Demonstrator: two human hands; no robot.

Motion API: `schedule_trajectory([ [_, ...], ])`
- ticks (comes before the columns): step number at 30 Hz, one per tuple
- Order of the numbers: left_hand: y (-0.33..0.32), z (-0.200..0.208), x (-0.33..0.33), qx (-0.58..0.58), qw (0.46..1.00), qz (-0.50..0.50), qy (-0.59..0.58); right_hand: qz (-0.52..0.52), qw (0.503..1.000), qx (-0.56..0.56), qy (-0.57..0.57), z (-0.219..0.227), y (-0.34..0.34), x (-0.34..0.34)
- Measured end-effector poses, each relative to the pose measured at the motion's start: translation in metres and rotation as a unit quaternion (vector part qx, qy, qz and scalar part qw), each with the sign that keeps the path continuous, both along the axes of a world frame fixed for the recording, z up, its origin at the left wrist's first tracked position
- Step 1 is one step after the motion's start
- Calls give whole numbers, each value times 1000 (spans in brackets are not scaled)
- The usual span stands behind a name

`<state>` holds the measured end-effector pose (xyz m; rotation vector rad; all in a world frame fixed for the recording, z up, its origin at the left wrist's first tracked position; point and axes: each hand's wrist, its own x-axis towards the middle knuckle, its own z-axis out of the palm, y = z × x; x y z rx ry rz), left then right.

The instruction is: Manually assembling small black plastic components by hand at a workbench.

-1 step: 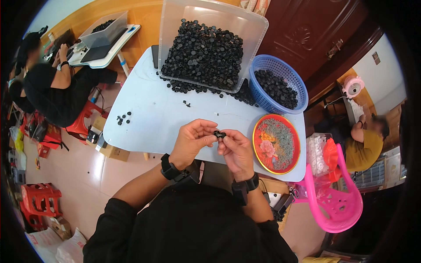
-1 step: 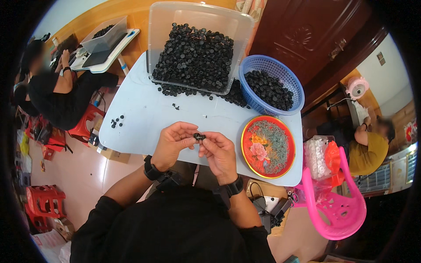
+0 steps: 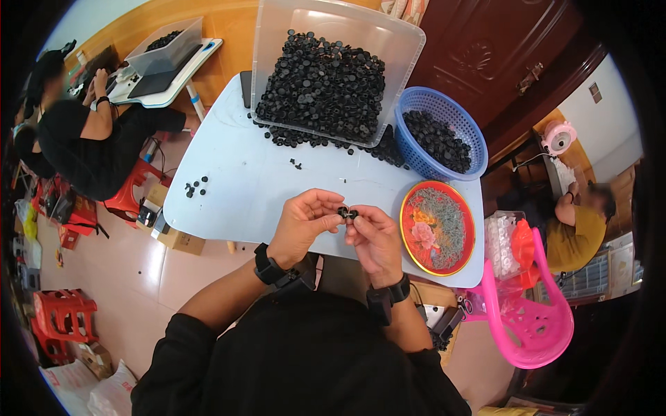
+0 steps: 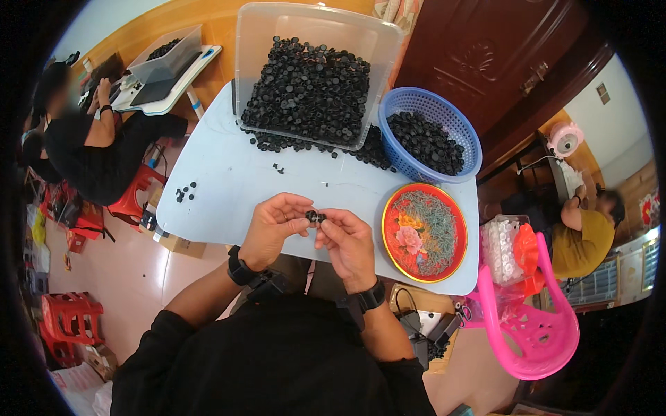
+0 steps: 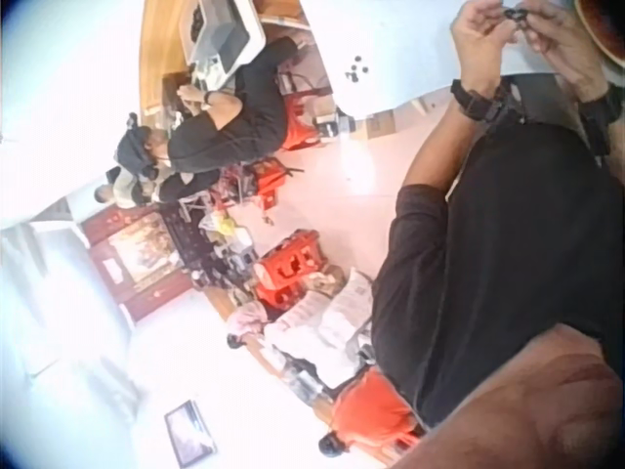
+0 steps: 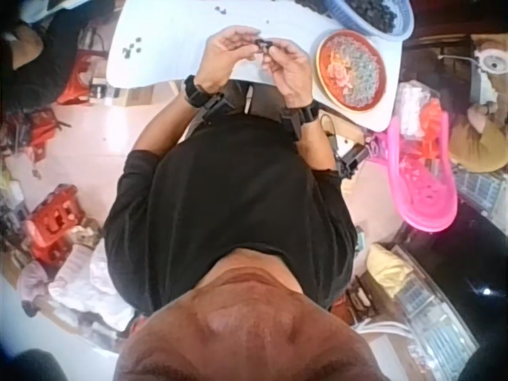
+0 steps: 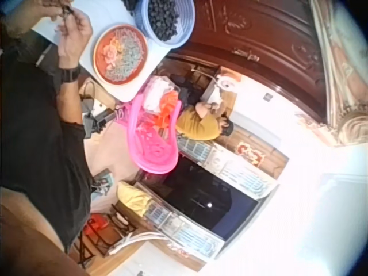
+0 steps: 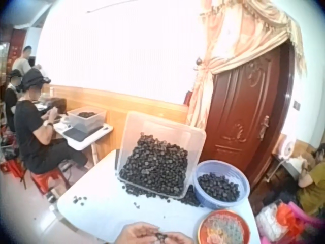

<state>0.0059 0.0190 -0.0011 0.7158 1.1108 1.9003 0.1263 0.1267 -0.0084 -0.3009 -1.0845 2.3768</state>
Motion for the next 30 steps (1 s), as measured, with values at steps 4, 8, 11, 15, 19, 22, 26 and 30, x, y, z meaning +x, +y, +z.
schedule_trajectory([
  [4,-4,-4,-3,13,1000,-24,-7,-45,998,50,-16,6,-3,3],
  [8,-5,-7,-4,33,997,-51,-42,-81,986,145,-19,13,-6,3],
  [11,-7,-9,-4,62,993,-70,-76,-118,957,262,-27,21,-13,4],
  [15,-8,-13,-4,96,986,-83,-107,-163,912,373,-54,34,-20,5],
  [19,-8,-13,-4,106,983,-89,-123,-166,876,450,-48,33,-20,5],
  [22,-8,-13,-4,110,982,-92,-122,-163,865,472,-53,32,-19,5],
  [26,-8,-10,-2,108,983,-93,-117,-175,874,448,-70,33,-21,4],
  [30,-8,-10,-3,109,985,-89,-97,-180,867,457,-84,35,-23,5],
])
